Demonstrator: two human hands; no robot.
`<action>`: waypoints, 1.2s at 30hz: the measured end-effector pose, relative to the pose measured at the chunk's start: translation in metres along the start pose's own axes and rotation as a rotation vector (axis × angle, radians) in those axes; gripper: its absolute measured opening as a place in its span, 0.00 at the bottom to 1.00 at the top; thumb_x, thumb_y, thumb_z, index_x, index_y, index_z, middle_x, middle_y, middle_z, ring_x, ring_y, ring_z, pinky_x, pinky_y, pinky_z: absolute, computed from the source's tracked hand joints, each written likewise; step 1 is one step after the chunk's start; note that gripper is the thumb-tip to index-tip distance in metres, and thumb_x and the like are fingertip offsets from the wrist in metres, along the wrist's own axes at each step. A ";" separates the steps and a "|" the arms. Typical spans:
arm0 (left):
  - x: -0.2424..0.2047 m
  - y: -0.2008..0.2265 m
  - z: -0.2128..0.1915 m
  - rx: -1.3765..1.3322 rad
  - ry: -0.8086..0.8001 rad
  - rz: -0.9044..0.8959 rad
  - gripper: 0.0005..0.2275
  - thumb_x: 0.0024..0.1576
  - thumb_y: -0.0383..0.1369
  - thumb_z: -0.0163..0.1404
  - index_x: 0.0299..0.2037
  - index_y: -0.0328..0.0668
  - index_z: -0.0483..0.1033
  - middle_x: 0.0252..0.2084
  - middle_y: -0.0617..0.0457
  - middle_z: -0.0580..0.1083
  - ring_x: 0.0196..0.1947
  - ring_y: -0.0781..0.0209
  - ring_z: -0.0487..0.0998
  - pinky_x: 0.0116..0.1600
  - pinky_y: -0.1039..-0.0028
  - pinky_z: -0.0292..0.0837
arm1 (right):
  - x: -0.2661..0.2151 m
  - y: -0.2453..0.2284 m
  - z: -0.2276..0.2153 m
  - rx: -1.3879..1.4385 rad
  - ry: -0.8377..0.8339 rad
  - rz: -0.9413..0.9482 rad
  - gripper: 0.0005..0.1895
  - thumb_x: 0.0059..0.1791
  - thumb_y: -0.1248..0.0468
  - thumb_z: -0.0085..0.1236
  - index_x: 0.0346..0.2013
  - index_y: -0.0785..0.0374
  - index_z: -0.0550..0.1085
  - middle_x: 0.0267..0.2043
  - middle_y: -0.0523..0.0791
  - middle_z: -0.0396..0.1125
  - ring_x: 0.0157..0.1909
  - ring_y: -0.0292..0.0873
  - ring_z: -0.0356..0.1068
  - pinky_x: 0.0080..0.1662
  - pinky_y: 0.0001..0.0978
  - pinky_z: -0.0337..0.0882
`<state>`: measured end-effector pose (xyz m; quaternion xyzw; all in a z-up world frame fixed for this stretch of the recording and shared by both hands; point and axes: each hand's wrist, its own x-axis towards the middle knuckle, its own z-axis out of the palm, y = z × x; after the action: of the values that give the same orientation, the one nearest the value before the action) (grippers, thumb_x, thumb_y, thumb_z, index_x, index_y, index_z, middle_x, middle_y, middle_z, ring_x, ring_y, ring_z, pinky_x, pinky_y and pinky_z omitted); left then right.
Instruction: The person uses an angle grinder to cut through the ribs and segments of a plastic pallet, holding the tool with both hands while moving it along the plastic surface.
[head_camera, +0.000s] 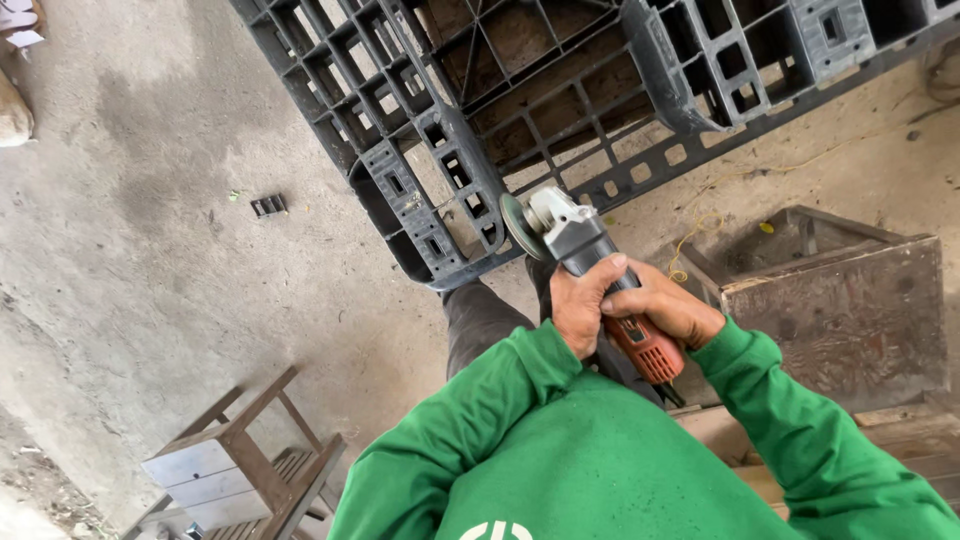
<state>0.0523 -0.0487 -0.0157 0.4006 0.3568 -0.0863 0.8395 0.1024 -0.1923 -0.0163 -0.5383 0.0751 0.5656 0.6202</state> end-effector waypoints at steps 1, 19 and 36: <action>0.007 0.004 0.001 -0.012 0.011 0.006 0.13 0.53 0.32 0.58 0.44 0.36 0.72 0.36 0.54 0.73 0.34 0.65 0.74 0.40 0.72 0.74 | 0.002 -0.003 0.001 -0.011 0.004 -0.034 0.26 0.41 0.59 0.58 0.52 0.66 0.69 0.39 0.47 0.69 0.37 0.40 0.69 0.39 0.35 0.71; -0.012 0.001 0.009 -0.110 -0.005 0.003 0.14 0.54 0.32 0.59 0.45 0.35 0.73 0.37 0.54 0.74 0.35 0.64 0.75 0.41 0.72 0.75 | -0.012 -0.010 0.004 -0.155 0.051 0.033 0.29 0.38 0.60 0.60 0.52 0.66 0.70 0.41 0.47 0.71 0.41 0.39 0.70 0.43 0.34 0.73; 0.001 0.018 0.002 -0.079 -0.068 0.002 0.13 0.56 0.34 0.59 0.45 0.33 0.74 0.37 0.50 0.76 0.35 0.61 0.77 0.42 0.69 0.76 | -0.002 -0.021 0.004 -0.118 0.040 0.026 0.26 0.40 0.59 0.58 0.49 0.70 0.71 0.38 0.49 0.70 0.38 0.42 0.69 0.39 0.36 0.71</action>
<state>0.0613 -0.0380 -0.0048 0.3642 0.3308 -0.0850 0.8664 0.1159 -0.1859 -0.0006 -0.5841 0.0611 0.5663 0.5782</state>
